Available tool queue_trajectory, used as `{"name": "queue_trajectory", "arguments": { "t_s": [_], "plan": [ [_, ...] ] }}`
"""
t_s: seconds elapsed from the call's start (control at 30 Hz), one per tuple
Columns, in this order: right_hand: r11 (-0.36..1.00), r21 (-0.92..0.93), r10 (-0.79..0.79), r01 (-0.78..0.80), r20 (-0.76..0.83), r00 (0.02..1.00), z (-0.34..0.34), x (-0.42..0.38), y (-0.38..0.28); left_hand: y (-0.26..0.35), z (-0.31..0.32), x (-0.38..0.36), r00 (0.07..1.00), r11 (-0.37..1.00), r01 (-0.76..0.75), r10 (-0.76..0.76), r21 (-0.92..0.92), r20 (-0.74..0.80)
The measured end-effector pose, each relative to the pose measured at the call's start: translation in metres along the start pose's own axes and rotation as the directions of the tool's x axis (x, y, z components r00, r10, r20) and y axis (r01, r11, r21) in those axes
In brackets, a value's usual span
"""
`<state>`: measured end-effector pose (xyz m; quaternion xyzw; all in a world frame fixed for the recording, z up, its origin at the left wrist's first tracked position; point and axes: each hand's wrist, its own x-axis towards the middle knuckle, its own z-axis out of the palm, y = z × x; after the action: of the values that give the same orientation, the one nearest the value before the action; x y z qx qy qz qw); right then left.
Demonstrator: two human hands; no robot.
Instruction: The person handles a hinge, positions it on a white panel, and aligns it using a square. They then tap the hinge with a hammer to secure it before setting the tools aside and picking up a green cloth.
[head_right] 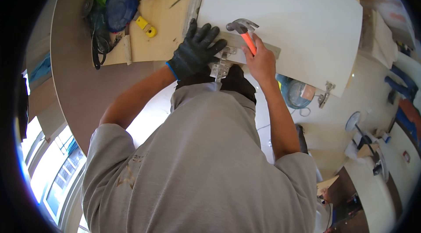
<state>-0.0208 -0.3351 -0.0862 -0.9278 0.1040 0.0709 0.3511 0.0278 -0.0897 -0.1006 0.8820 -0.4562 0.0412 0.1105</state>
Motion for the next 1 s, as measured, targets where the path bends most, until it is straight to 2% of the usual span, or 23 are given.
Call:
{"name": "queue_trajectory", "arguments": {
  "t_s": [0.03, 0.13, 0.47, 0.63, 0.8, 0.9, 1.0],
  "plan": [
    [1.0, 0.007, -0.013, 0.013, -0.003, 1.0, 0.003, 0.002, -0.002, 0.0, 0.001, 0.0, 1.0, 1.0, 0.002, -0.002, -0.001, -0.007],
    [0.995, -0.051, 0.087, -0.084, 0.059, 0.994, 0.006, 0.003, -0.017, -0.001, 0.002, -0.001, 1.0, 1.0, -0.003, 0.003, -0.011, -0.025],
    [0.997, -0.03, 0.074, -0.072, 0.095, 0.993, 0.005, 0.009, -0.01, 0.008, -0.007, 0.0, 0.998, 0.998, 0.063, -0.063, -0.024, -0.011],
    [0.996, -0.064, 0.074, -0.069, 0.087, 0.993, 0.004, 0.01, -0.01, 0.01, -0.011, 0.001, 0.994, 0.996, 0.086, -0.084, -0.032, 0.065],
    [0.994, -0.068, 0.101, -0.089, 0.192, 0.976, -0.007, 0.008, -0.017, 0.005, -0.002, -0.001, 0.997, 0.998, 0.064, -0.064, -0.001, 0.036],
    [0.992, -0.075, 0.116, -0.102, 0.223, 0.968, -0.013, 0.006, -0.022, 0.007, -0.004, 0.0, 0.996, 0.996, 0.079, -0.078, -0.031, 0.036],
    [0.988, -0.103, 0.136, -0.115, 0.225, 0.965, -0.012, 0.008, -0.023, 0.003, -0.004, -0.001, 0.99, 0.98, 0.142, -0.142, -0.14, 0.01]
  ]
}}
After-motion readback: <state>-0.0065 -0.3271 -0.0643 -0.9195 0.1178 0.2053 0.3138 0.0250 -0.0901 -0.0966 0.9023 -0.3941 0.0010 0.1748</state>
